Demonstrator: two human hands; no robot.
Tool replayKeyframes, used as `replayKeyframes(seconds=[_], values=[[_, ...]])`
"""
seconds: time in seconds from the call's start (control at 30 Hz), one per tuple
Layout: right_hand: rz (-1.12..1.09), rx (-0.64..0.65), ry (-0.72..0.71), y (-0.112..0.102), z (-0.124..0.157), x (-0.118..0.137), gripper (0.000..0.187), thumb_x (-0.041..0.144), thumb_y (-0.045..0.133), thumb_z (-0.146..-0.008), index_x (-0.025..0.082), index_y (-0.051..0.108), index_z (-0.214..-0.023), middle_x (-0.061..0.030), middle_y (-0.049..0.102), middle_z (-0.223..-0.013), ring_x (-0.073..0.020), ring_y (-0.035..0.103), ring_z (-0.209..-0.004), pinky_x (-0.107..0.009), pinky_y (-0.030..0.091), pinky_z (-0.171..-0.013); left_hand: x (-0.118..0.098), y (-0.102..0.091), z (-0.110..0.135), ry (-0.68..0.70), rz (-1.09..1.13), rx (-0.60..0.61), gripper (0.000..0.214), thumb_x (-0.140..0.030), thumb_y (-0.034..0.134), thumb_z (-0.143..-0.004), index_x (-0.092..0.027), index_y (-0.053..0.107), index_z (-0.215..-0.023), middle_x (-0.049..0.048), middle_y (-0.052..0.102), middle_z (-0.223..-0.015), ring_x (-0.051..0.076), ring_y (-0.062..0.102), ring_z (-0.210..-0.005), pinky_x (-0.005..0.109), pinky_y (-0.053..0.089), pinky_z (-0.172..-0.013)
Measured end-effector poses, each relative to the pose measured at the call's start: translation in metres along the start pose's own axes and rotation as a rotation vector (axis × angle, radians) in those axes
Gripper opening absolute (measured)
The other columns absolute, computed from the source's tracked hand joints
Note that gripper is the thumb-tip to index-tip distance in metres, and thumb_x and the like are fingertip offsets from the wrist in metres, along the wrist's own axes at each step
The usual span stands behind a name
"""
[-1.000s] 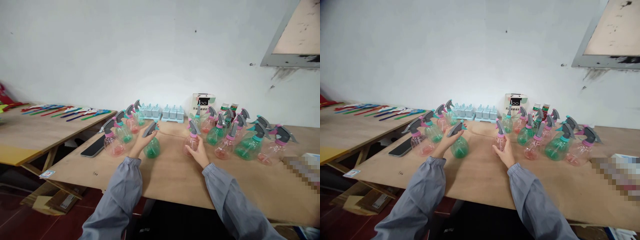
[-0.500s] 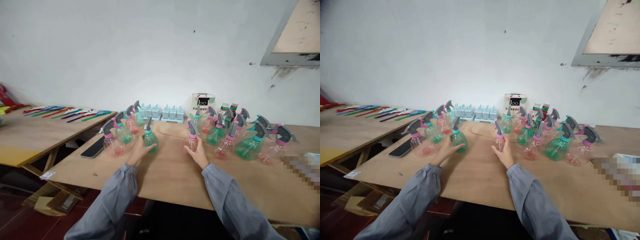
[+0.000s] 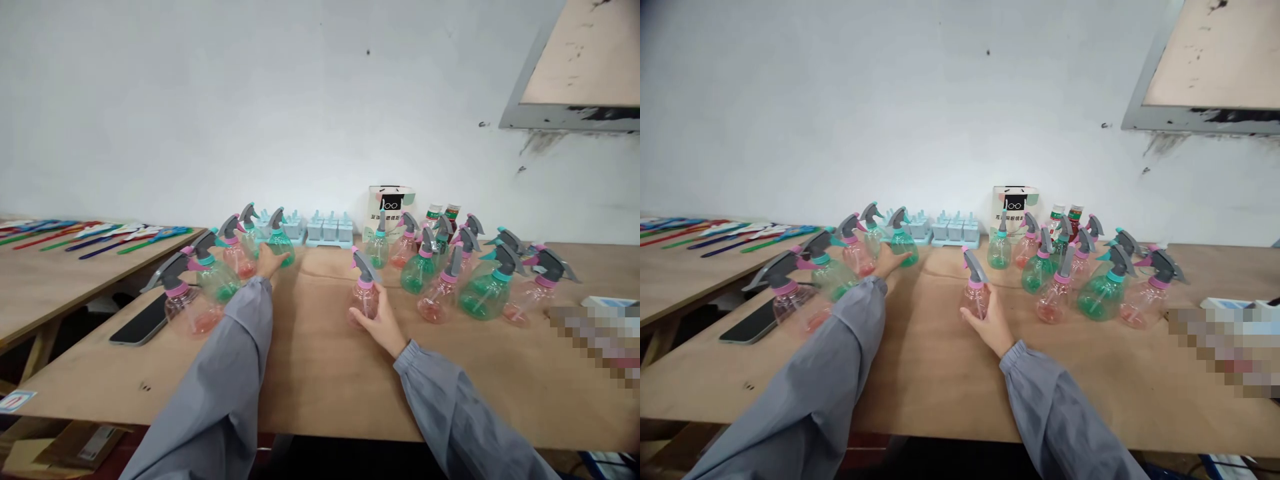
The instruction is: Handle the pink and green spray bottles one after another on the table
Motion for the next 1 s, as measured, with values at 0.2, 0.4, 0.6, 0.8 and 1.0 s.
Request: replayKeyframes(seconds=[0.2, 0.4, 0.6, 0.8, 1.0], values=[[0.0, 0.046, 0.004, 0.006, 0.006, 0.006, 0.074, 0.045, 0.075, -0.08, 0.023, 0.039, -0.141, -0.0151, 0.057, -0.139, -0.0313, 0.055, -0.132, -0.052, 0.044, -0.113, 0.004, 0.014, -0.011, -0.047, 0.036, -0.069, 0.058, -0.019, 0.079, -0.074, -0.015, 0.038, -0.115, 0.0238, 0.049, -0.135, 0.036, 0.044, -0.135, 0.049, 0.035, -0.112], [-0.018, 0.077, 0.029, 0.008, 0.008, 0.009, 0.074, 0.045, 0.075, -0.079, 0.023, 0.039, -0.14, -0.0145, 0.057, -0.139, -0.0312, 0.055, -0.132, -0.052, 0.044, -0.113, -0.003, 0.019, 0.003, -0.002, 0.108, -0.092, 0.061, -0.018, 0.072, -0.079, -0.012, 0.037, -0.128, 0.0252, 0.043, -0.143, 0.029, 0.055, -0.124, 0.041, 0.043, -0.107], [-0.072, 0.095, 0.071, 0.009, 0.006, 0.008, 0.078, 0.046, 0.076, -0.077, 0.02, 0.037, -0.139, -0.0173, 0.054, -0.142, -0.0321, 0.053, -0.134, -0.054, 0.04, -0.115, -0.031, 0.021, 0.057, 0.091, 0.238, 0.077, 0.031, -0.03, 0.058, -0.09, -0.016, 0.053, -0.117, 0.0158, 0.059, -0.129, 0.024, 0.066, -0.105, 0.041, 0.049, -0.099], [-0.063, 0.133, 0.029, 0.021, 0.008, 0.011, 0.084, 0.049, 0.078, -0.077, 0.024, 0.034, -0.145, -0.015, 0.052, -0.143, -0.0322, 0.051, -0.136, -0.055, 0.041, -0.115, -0.09, 0.023, 0.167, 0.399, 0.501, 0.562, 0.066, -0.054, 0.064, -0.085, -0.028, 0.044, -0.142, 0.0141, 0.044, -0.154, 0.032, 0.047, -0.139, 0.05, 0.038, -0.113], [0.049, 0.225, -0.162, 0.038, 0.023, 0.037, 0.081, 0.053, 0.074, -0.082, 0.023, 0.036, -0.147, -0.0171, 0.049, -0.144, -0.033, 0.047, -0.137, -0.056, 0.04, -0.115, -0.114, 0.021, 0.207, 0.326, 0.584, 0.45, 0.087, -0.043, 0.082, -0.069, -0.022, 0.042, -0.144, 0.0169, 0.055, -0.14, 0.032, 0.053, -0.132, 0.048, 0.045, -0.107]])
Point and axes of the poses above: each hand's wrist, its own z-axis away from the middle knuckle, its own y-axis out of the palm, x = y × z, the point moved 7 cm from there along -z, towards the middle knuckle
